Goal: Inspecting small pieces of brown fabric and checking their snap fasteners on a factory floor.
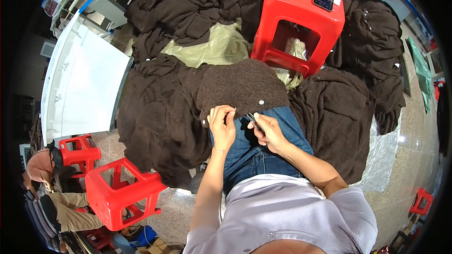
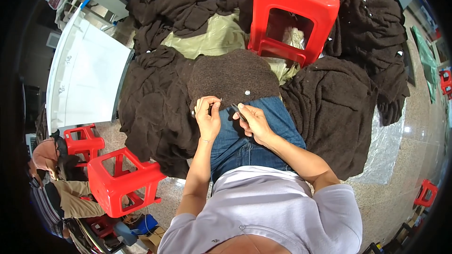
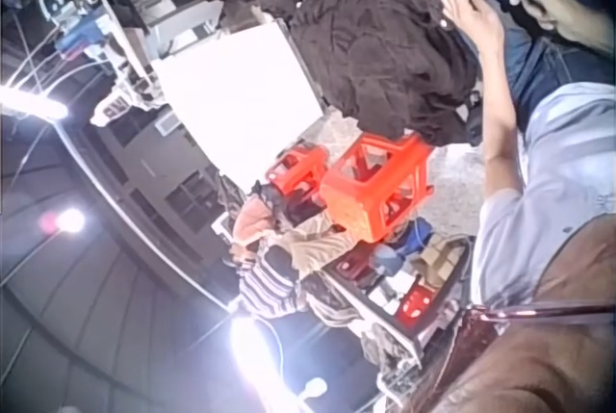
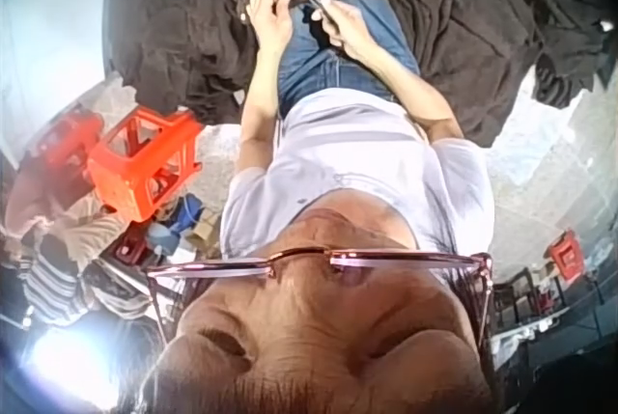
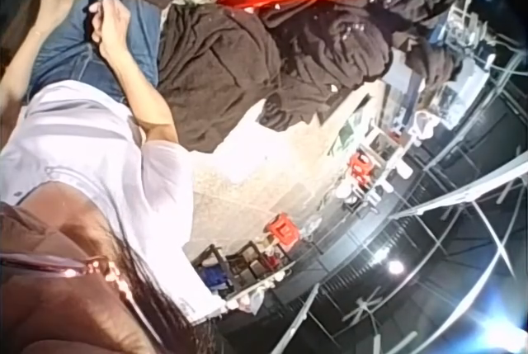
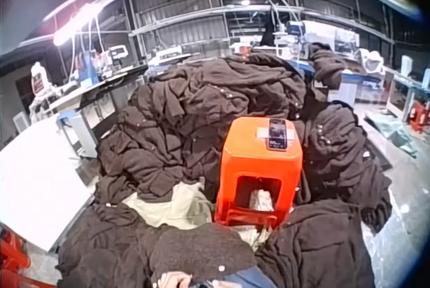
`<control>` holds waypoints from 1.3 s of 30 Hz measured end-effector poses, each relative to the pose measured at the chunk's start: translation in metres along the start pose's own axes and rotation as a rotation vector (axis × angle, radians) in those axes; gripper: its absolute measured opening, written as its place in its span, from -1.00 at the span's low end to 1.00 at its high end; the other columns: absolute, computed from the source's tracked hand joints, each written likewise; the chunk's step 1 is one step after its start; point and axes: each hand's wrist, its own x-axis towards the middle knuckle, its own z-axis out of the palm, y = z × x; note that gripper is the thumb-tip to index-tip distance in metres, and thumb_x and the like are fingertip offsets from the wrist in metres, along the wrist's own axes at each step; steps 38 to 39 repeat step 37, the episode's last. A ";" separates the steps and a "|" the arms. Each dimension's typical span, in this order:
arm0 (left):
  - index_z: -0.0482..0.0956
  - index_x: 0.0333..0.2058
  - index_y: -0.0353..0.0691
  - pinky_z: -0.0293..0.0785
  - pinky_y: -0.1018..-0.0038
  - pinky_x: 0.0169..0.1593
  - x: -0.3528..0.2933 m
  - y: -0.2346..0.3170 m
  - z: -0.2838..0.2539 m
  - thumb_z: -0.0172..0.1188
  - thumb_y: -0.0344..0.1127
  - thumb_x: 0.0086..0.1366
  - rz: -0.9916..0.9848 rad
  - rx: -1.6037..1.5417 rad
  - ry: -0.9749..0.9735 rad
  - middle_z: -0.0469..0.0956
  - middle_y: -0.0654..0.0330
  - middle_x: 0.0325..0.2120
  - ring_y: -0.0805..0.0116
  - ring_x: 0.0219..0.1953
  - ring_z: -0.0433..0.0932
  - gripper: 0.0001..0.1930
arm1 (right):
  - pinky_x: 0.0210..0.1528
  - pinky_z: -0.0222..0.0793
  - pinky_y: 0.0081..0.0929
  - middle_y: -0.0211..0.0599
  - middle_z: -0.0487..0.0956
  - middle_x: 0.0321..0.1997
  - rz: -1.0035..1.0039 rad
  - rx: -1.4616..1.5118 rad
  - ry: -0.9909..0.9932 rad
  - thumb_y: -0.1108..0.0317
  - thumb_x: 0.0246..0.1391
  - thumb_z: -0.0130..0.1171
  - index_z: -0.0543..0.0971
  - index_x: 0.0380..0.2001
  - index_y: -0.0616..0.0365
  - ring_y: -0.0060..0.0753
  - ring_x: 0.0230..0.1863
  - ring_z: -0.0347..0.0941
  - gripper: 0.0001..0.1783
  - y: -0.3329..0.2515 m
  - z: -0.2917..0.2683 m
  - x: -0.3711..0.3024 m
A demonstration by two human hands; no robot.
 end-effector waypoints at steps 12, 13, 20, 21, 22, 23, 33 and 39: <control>0.48 -0.35 -0.26 0.40 0.42 -0.06 -0.012 -0.003 -0.004 0.13 -0.56 0.26 -0.103 -0.217 0.020 0.55 0.17 -0.31 0.30 -0.22 0.52 -0.94 | -0.79 -0.18 -0.66 -0.63 0.20 -0.77 0.116 -0.089 0.016 0.00 0.33 0.01 0.50 -0.48 0.14 -0.77 -0.80 -0.04 -0.55 -0.009 0.031 0.004; 0.48 -0.35 -0.26 0.40 0.42 -0.06 -0.014 -0.004 -0.005 0.13 -0.56 0.26 -0.104 -0.217 0.020 0.55 0.17 -0.31 0.30 -0.22 0.52 -0.94 | -0.79 -0.17 -0.67 -0.63 0.21 -0.77 0.097 -0.106 0.026 0.00 0.33 0.02 0.50 -0.48 0.13 -0.77 -0.80 -0.03 -0.56 -0.006 0.030 0.007; 0.47 -0.35 -0.19 0.29 0.37 0.00 -0.016 0.001 -0.003 0.15 -0.54 0.23 -0.142 -0.284 0.000 0.58 0.24 -0.29 0.25 -0.19 0.51 -0.92 | -0.79 -0.16 -0.68 -0.63 0.21 -0.77 0.065 -0.172 0.064 0.02 0.31 0.06 0.48 -0.49 0.13 -0.78 -0.80 -0.01 -0.58 -0.005 0.025 0.012; 0.47 -0.35 -0.19 0.29 0.37 0.00 -0.015 0.001 -0.001 0.15 -0.54 0.23 -0.141 -0.283 -0.009 0.59 0.24 -0.28 0.25 -0.19 0.51 -0.92 | -0.79 -0.16 -0.68 -0.63 0.21 -0.77 0.065 -0.173 0.066 0.02 0.31 0.06 0.48 -0.49 0.13 -0.78 -0.80 -0.01 -0.58 -0.006 0.024 0.013; 0.47 -0.35 -0.19 0.29 0.37 0.00 -0.013 0.002 0.001 0.15 -0.54 0.23 -0.141 -0.286 -0.008 0.59 0.24 -0.28 0.25 -0.19 0.51 -0.92 | -0.79 -0.17 -0.68 -0.63 0.21 -0.77 0.056 -0.179 0.075 0.03 0.31 0.06 0.48 -0.49 0.14 -0.78 -0.80 -0.01 -0.58 -0.008 0.023 0.014; 0.47 -0.35 -0.20 0.29 0.37 0.00 -0.013 0.002 0.002 0.15 -0.53 0.23 -0.133 -0.288 -0.012 0.59 0.24 -0.28 0.25 -0.19 0.51 -0.92 | -0.79 -0.17 -0.67 -0.63 0.21 -0.77 0.047 -0.184 0.087 0.03 0.30 0.07 0.48 -0.49 0.14 -0.78 -0.80 -0.01 -0.58 -0.008 0.022 0.014; 0.43 -0.29 -0.29 0.36 0.33 0.03 -0.036 -0.014 -0.043 0.07 -0.46 0.33 -0.203 -0.053 0.458 0.45 0.00 -0.15 0.14 -0.10 0.45 -0.96 | -0.78 -0.16 -0.64 -0.58 0.25 -0.80 0.016 -0.408 -0.200 -0.05 0.34 -0.05 0.51 -0.45 0.14 -0.73 -0.84 -0.01 -0.51 -0.002 0.009 0.005; 0.45 -0.18 -0.24 0.35 0.30 0.07 -0.092 -0.073 -0.056 0.11 -0.35 0.34 -0.798 -0.152 0.769 0.43 -0.01 -0.08 0.13 -0.04 0.43 -0.86 | -0.79 -0.05 -0.66 -0.59 0.21 -0.80 -0.040 -0.338 -0.425 0.02 0.32 0.04 0.51 -0.34 0.23 -0.78 -0.82 -0.01 -0.57 0.011 -0.006 0.018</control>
